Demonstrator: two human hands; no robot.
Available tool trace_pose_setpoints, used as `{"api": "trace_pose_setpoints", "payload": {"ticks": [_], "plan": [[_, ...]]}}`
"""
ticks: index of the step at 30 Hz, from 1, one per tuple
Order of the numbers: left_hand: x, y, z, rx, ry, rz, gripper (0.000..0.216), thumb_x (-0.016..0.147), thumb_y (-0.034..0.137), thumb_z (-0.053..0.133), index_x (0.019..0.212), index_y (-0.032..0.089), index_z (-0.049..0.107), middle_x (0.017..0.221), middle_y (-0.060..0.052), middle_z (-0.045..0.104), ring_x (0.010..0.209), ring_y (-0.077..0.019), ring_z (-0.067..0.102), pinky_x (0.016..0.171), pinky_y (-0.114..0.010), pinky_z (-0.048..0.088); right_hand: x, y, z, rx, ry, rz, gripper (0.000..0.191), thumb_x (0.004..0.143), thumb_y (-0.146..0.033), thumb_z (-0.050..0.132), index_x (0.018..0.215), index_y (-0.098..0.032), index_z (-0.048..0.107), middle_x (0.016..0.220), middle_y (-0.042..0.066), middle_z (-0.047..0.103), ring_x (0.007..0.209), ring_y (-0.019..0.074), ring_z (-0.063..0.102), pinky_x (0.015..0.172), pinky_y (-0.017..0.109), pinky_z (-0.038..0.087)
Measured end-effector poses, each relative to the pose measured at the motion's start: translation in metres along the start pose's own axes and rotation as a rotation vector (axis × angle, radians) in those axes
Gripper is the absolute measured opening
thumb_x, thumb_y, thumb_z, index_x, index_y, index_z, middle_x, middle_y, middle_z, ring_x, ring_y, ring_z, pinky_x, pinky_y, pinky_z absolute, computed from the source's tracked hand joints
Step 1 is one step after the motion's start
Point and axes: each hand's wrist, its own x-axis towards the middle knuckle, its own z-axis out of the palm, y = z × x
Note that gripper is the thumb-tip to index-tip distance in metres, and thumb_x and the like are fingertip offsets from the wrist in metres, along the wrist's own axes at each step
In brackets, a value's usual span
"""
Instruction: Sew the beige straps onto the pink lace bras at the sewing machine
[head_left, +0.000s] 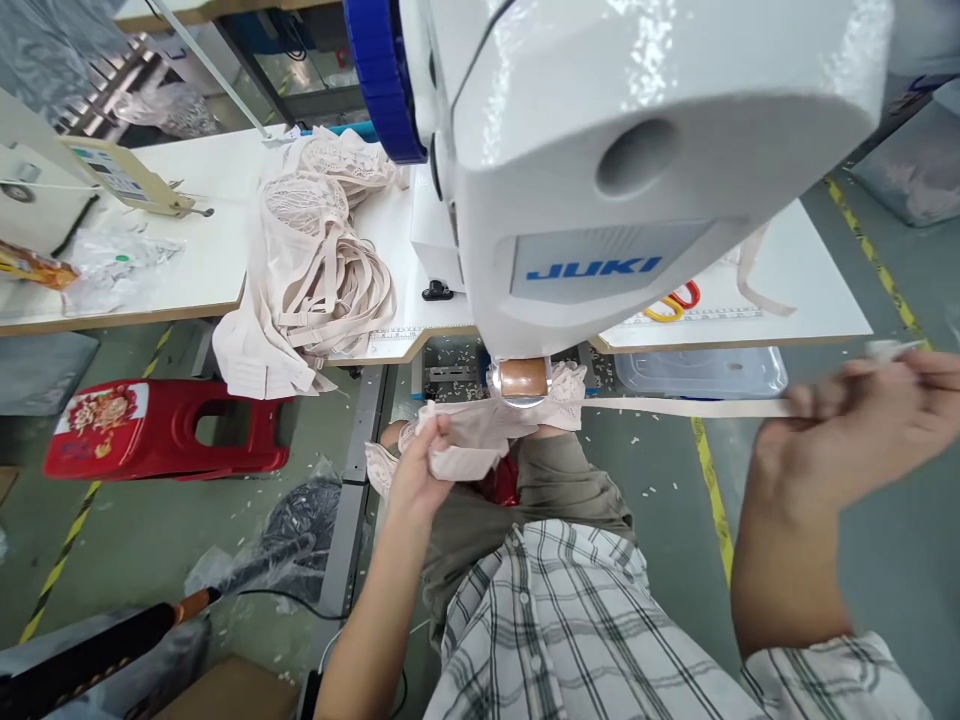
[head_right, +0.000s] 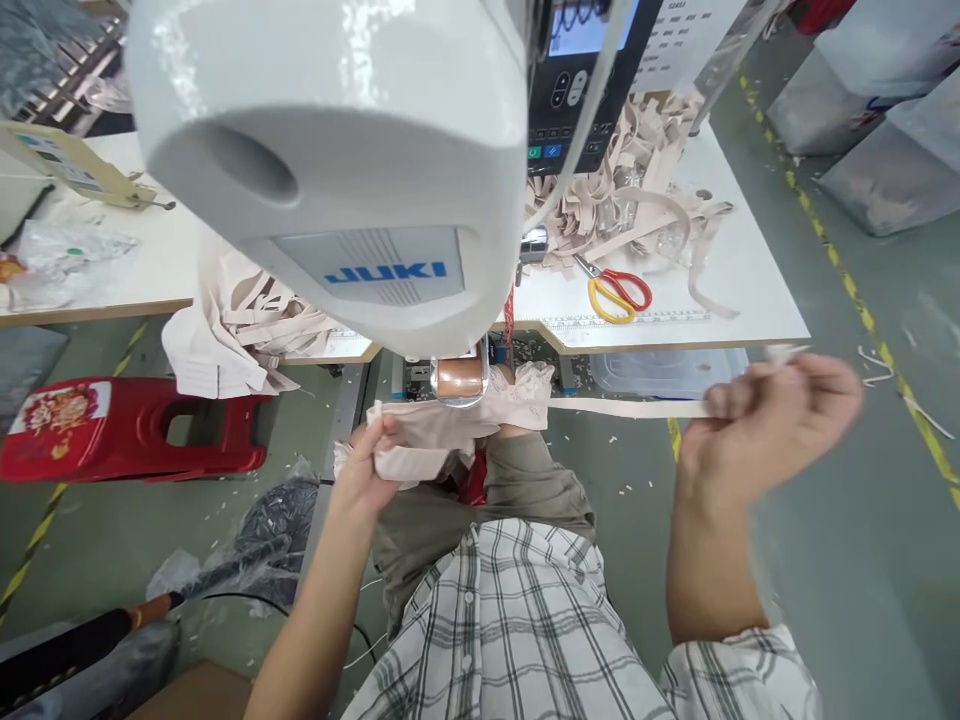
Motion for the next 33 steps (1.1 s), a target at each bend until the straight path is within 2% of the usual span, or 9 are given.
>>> {"api": "trace_pose_setpoints", "payload": {"ticks": [1,3,5,7,10,16,21,28,33], "plan": [[-0.002,-0.006,0.005,0.000,-0.017,-0.024,0.026,0.067,0.020,0.086,0.075,0.014,0.062,0.065,0.006,0.063,0.045,-0.0006,0.045,0.047,-0.012,0.042,-0.011,0.002,0.001,-0.081,-0.127,-0.055,0.006,0.085,-0.029,0.061,0.083,-0.028,0.056,0.073,-0.002,0.055,0.049,0.0090,0.040,0.045,0.027,0.030],[-0.009,-0.021,0.015,0.014,-0.057,-0.076,0.031,0.061,0.022,0.090,0.073,0.013,0.063,0.065,0.004,0.063,0.048,-0.0025,0.048,0.047,-0.014,0.042,-0.041,0.008,0.005,-0.264,-0.603,-0.168,0.009,0.092,-0.029,0.058,0.089,-0.028,0.066,0.086,0.003,0.067,0.070,0.0172,0.061,0.061,0.034,0.049],[-0.017,-0.034,0.024,0.067,-0.101,-0.082,0.031,0.059,0.025,0.091,0.070,0.013,0.064,0.063,0.003,0.061,0.050,-0.0047,0.050,0.050,-0.017,0.045,-0.073,0.014,0.011,-0.279,-0.986,-0.302,0.015,0.095,-0.027,0.056,0.092,-0.027,0.071,0.092,0.004,0.072,0.084,0.0200,0.068,0.073,0.035,0.055],[-0.023,-0.044,0.030,0.155,-0.134,-0.021,0.031,0.060,0.030,0.091,0.067,0.014,0.066,0.060,0.003,0.060,0.053,-0.0066,0.052,0.054,-0.019,0.047,-0.098,0.016,0.018,-0.208,-1.135,-0.395,0.015,0.096,-0.027,0.056,0.097,-0.027,0.072,0.092,0.004,0.074,0.084,0.0183,0.069,0.074,0.032,0.057],[-0.028,-0.052,0.032,0.259,-0.136,0.115,0.032,0.061,0.037,0.090,0.073,0.015,0.069,0.065,0.002,0.064,0.061,-0.0103,0.058,0.061,-0.022,0.049,-0.117,0.014,0.028,-0.191,-1.138,-0.437,0.019,0.097,-0.027,0.053,0.101,-0.025,0.071,0.094,0.005,0.074,0.083,0.0163,0.069,0.073,0.028,0.058],[-0.035,-0.056,0.029,0.456,-0.170,0.278,0.034,0.076,0.039,0.080,0.100,0.017,0.075,0.099,-0.005,0.076,0.092,-0.0193,0.069,0.085,-0.029,0.053,-0.120,0.008,0.036,-0.232,-1.046,-0.440,0.018,0.096,-0.023,0.053,0.096,-0.023,0.071,0.089,0.005,0.073,0.079,0.0153,0.068,0.068,0.027,0.056],[-0.041,-0.053,0.034,0.701,-0.146,0.395,0.025,0.081,0.034,0.074,0.099,0.017,0.077,0.094,-0.005,0.076,0.090,-0.0212,0.067,0.081,-0.029,0.052,-0.120,0.010,0.033,-0.247,-1.060,-0.332,0.015,0.095,-0.025,0.054,0.091,-0.023,0.069,0.087,0.004,0.072,0.075,0.0162,0.067,0.063,0.028,0.053],[-0.037,-0.049,0.025,0.951,-0.307,0.571,0.018,0.086,0.029,0.062,0.079,0.018,0.074,0.071,-0.003,0.068,0.067,-0.0188,0.061,0.070,-0.031,0.051,-0.103,0.012,0.033,-0.246,-1.308,-0.138,0.009,0.084,-0.020,0.058,0.076,-0.022,0.060,0.072,-0.001,0.062,0.052,0.0116,0.051,0.049,0.024,0.042],[-0.035,-0.042,0.020,0.993,-0.437,0.622,0.018,0.087,0.028,0.059,0.082,0.019,0.074,0.074,-0.004,0.068,0.071,-0.0206,0.061,0.074,-0.034,0.051,-0.095,0.004,0.037,-0.188,-1.449,-0.141,0.013,0.083,-0.016,0.052,0.076,-0.022,0.062,0.070,0.000,0.061,0.059,0.0134,0.054,0.052,0.023,0.041]]}}
